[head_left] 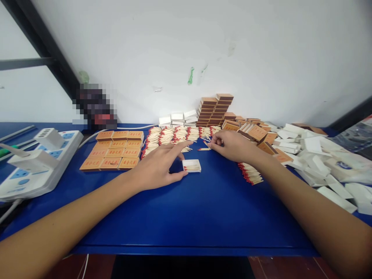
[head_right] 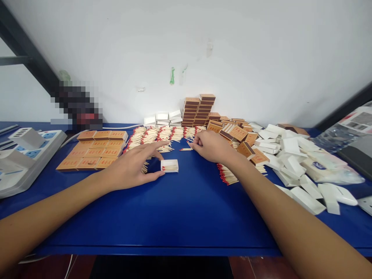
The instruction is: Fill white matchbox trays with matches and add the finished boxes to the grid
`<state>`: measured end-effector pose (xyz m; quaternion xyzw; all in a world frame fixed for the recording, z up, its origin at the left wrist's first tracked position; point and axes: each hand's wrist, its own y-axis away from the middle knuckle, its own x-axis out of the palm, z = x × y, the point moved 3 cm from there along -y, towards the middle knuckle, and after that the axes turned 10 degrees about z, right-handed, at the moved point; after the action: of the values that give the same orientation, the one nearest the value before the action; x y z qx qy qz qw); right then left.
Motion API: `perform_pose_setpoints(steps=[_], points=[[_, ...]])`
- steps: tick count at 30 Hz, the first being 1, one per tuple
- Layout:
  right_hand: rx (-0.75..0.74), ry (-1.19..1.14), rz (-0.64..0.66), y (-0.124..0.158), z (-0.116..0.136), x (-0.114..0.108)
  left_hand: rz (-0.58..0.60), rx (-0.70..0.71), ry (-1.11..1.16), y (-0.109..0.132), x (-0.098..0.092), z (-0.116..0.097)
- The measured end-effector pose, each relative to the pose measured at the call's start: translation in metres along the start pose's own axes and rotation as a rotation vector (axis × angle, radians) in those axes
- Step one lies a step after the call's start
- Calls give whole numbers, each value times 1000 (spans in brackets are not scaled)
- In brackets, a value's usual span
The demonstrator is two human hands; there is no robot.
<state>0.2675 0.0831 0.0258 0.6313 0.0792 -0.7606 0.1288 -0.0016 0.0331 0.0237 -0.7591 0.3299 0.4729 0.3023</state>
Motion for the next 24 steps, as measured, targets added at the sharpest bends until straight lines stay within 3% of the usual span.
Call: perform_pose_setpoints(steps=[12, 24], points=[[-96, -100, -82, -5, 3, 6, 7, -10, -4, 0, 0, -1], [50, -19, -65, -3, 7, 7, 10, -11, -8, 0, 0, -1]])
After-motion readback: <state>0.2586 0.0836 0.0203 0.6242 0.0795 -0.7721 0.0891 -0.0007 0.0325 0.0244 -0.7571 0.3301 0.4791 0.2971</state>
